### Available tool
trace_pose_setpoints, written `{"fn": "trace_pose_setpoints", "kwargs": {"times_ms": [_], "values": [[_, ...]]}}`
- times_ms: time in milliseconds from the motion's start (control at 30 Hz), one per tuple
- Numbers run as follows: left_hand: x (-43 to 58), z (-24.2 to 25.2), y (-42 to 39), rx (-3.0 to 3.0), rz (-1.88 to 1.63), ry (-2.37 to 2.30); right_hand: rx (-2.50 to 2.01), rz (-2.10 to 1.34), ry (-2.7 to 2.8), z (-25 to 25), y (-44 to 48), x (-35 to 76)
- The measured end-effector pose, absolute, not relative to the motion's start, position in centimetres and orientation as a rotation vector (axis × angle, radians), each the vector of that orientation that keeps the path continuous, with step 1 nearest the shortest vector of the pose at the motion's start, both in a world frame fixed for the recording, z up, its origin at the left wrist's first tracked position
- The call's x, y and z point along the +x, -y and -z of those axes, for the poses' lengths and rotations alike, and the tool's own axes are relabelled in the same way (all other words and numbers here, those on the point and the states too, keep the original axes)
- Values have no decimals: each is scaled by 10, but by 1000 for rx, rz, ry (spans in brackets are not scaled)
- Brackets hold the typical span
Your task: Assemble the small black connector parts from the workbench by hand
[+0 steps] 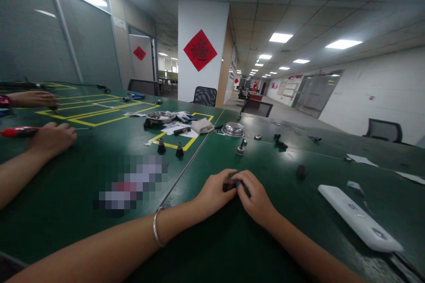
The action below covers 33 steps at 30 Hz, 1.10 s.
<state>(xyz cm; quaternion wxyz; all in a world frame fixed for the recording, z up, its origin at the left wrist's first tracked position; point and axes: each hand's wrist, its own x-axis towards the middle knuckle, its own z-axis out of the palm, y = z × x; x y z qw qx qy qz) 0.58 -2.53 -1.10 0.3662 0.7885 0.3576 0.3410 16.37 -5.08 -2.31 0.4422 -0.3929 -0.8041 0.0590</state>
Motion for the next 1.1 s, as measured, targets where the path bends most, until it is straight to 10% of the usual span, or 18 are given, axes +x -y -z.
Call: {"fn": "trace_pose_setpoints", "kwargs": {"times_ms": [1100], "values": [[6,17,19,1725,-1002,-844,-901,-51,2028,24,48,166]]}}
